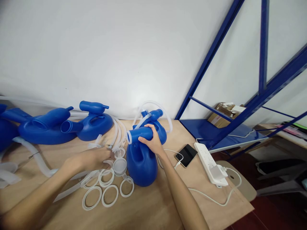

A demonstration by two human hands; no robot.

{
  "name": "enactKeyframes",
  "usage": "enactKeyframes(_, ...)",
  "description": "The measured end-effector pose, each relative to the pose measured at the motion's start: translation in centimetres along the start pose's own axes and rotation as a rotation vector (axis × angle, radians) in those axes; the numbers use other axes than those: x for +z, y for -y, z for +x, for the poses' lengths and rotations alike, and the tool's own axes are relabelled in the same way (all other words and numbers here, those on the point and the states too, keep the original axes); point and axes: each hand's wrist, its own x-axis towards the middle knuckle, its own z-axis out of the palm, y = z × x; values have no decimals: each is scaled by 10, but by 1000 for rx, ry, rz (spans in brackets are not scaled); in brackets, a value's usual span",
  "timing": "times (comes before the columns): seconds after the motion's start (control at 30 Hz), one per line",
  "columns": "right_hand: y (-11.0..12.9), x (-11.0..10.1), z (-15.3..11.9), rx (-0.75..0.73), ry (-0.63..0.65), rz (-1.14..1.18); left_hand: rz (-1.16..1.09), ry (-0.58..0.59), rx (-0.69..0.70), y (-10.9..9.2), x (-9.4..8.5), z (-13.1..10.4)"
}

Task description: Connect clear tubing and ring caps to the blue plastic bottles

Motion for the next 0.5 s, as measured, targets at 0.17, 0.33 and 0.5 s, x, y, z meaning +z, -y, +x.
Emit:
enactKeyframes(0.17, 5, -3, 1, 9, 52, -13, 8, -15, 11, -15, 2, -4)
enactKeyframes(0.33, 17, -8, -5, 39, 172, -179, 144, 72, -2, -46, 10, 5)
enactKeyframes(0.5, 32, -5, -11, -9, 216, -283, 151, 30, 21, -49, 18, 12)
